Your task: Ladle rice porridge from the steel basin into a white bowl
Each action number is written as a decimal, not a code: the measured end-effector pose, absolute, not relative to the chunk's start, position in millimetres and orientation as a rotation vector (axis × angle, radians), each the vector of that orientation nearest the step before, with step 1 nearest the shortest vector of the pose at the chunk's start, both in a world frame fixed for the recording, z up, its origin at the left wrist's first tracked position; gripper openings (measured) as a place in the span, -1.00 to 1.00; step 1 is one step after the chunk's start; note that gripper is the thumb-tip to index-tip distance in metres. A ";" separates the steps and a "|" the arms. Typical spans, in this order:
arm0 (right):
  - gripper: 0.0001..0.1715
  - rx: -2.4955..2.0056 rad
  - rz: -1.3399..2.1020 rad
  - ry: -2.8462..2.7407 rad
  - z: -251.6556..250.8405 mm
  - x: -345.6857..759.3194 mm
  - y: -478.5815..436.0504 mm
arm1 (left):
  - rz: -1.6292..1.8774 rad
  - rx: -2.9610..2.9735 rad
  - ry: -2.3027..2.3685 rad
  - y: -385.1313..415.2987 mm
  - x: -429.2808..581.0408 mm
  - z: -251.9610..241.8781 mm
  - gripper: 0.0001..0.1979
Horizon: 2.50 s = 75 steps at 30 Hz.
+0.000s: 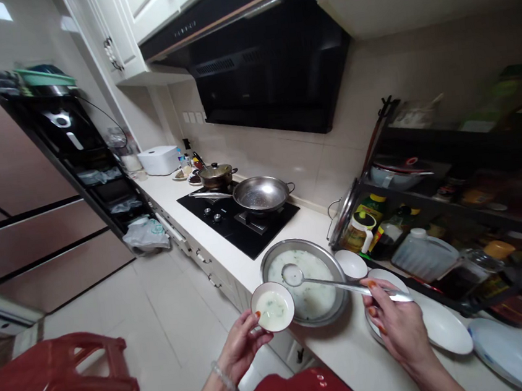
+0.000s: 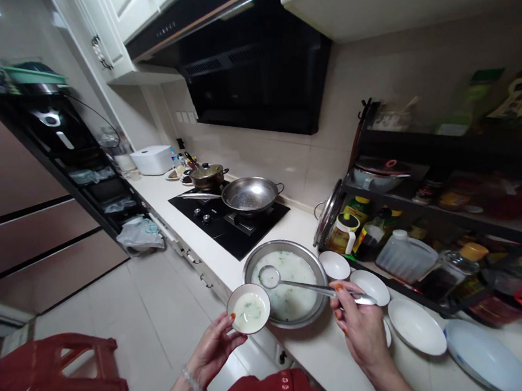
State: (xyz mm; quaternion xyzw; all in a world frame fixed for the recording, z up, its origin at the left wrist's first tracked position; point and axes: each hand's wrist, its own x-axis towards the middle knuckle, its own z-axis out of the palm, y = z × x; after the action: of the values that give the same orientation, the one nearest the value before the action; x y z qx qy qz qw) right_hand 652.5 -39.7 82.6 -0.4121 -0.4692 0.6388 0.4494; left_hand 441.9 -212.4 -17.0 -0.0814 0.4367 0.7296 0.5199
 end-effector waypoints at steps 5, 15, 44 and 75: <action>-0.48 -1.017 1.625 -1.250 74.0 647.5 -49.2 | 1.737 -0.169 1.064 -211.6 440.6 -16.8 -0.65; -0.78 -0.671 1.272 -1.831 56.4 652.4 -74.6 | 1.732 -0.184 1.065 -212.3 439.5 -17.0 -0.65; -0.50 -1.179 1.232 -1.555 -15.3 681.6 -37.2 | 1.748 -0.177 1.063 -213.0 439.7 -24.0 -0.64; -0.37 -1.305 1.350 -1.117 -1.6 682.3 -32.4 | 1.733 -0.181 1.082 -212.6 439.2 -23.3 -0.65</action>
State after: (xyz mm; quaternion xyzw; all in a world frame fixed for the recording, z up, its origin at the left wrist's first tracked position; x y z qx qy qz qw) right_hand 682.3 -32.4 -1.6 -0.5302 -0.4541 0.5484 0.4604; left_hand 439.2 -212.6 -23.3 -0.0756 0.4509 0.7223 0.5188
